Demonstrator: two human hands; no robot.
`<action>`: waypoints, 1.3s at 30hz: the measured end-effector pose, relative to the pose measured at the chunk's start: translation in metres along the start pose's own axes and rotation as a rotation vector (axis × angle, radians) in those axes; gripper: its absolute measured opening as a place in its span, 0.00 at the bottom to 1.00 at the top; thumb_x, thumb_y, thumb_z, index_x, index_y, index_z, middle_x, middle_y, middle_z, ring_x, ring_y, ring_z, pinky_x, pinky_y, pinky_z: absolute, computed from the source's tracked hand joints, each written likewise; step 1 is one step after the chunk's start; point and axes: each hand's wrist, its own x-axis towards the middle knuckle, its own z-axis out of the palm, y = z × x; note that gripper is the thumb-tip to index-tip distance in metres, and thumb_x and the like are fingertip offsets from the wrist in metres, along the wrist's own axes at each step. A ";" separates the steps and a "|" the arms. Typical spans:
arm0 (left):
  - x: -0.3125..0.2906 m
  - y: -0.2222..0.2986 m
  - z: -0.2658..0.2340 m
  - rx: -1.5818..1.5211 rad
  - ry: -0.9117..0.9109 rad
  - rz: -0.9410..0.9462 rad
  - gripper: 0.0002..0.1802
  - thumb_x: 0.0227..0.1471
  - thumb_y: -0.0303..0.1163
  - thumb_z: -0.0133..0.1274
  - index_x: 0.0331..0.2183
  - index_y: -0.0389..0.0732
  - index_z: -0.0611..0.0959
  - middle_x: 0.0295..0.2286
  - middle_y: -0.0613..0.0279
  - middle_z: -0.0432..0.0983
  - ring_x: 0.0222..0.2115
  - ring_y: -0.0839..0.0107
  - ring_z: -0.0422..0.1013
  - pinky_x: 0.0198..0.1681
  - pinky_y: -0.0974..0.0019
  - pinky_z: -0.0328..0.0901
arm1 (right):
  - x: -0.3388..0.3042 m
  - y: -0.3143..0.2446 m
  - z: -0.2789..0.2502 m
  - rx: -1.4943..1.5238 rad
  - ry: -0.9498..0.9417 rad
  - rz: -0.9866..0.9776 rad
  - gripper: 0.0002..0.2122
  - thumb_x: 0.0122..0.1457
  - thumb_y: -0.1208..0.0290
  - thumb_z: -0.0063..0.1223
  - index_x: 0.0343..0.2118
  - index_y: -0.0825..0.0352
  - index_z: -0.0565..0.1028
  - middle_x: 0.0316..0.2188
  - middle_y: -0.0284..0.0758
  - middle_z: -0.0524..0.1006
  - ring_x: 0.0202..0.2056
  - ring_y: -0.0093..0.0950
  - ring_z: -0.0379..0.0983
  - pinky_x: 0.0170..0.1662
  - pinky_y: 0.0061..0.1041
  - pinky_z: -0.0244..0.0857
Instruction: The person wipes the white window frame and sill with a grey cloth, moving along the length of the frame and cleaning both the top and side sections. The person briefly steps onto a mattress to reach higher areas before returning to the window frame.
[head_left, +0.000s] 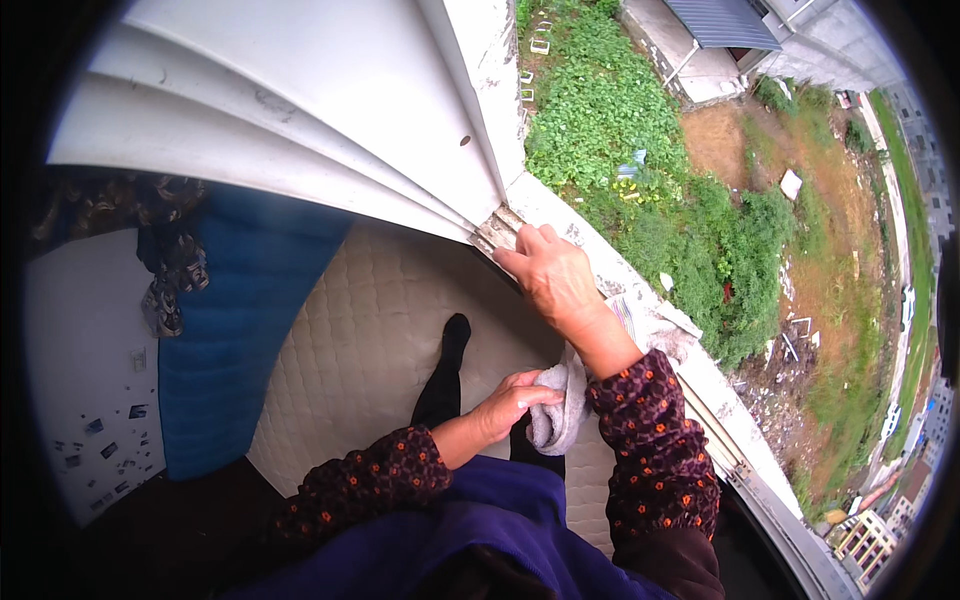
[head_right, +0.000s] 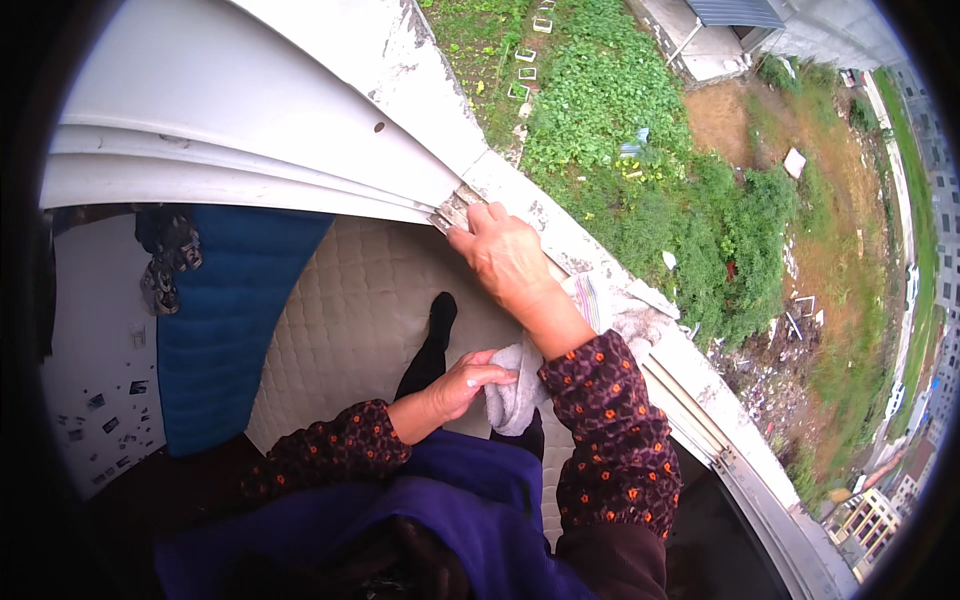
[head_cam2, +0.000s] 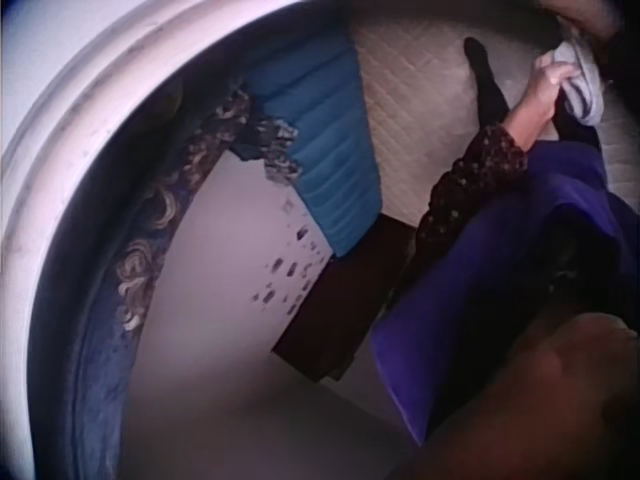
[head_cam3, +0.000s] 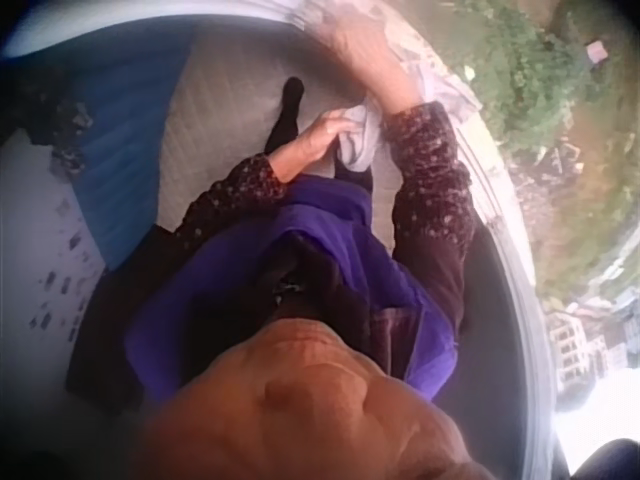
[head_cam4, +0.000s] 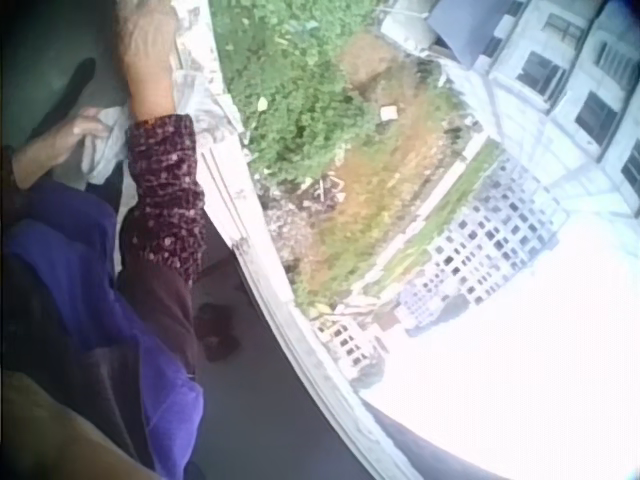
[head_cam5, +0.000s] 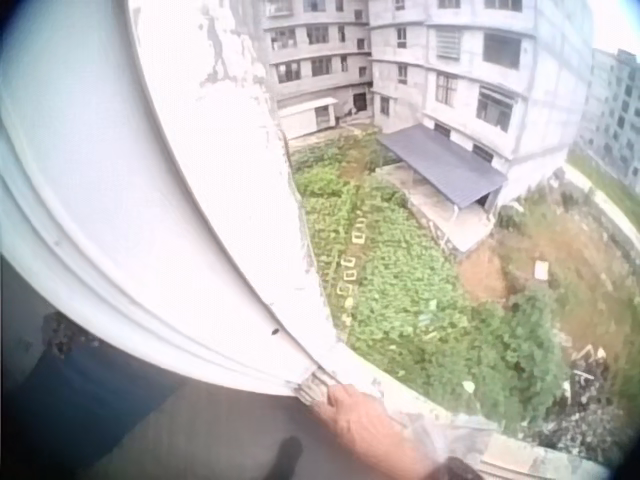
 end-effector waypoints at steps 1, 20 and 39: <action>0.000 -0.003 -0.004 0.017 0.011 0.009 0.14 0.53 0.30 0.55 0.41 0.33 0.81 0.35 0.64 0.80 0.38 0.76 0.74 0.46 0.70 0.66 | 0.011 -0.004 0.011 -0.084 -0.070 -0.067 0.09 0.52 0.70 0.54 0.36 0.53 0.80 0.31 0.31 0.71 0.36 0.30 0.71 0.32 0.28 0.72; -0.014 0.038 0.019 0.464 -0.102 0.256 0.15 0.50 0.34 0.58 0.38 0.33 0.80 0.28 0.60 0.77 0.29 0.69 0.73 0.36 0.67 0.67 | -0.140 0.060 -0.077 0.141 0.124 1.075 0.26 0.68 0.47 0.43 0.35 0.71 0.77 0.20 0.46 0.77 0.25 0.39 0.78 0.33 0.41 0.68; -0.019 0.067 -0.020 0.051 0.152 0.231 0.18 0.52 0.28 0.52 0.46 0.33 0.80 0.38 0.62 0.80 0.41 0.75 0.74 0.50 0.69 0.65 | -0.041 -0.023 0.029 -0.096 0.081 0.811 0.06 0.49 0.75 0.52 0.31 0.67 0.78 0.31 0.47 0.75 0.35 0.47 0.75 0.36 0.44 0.70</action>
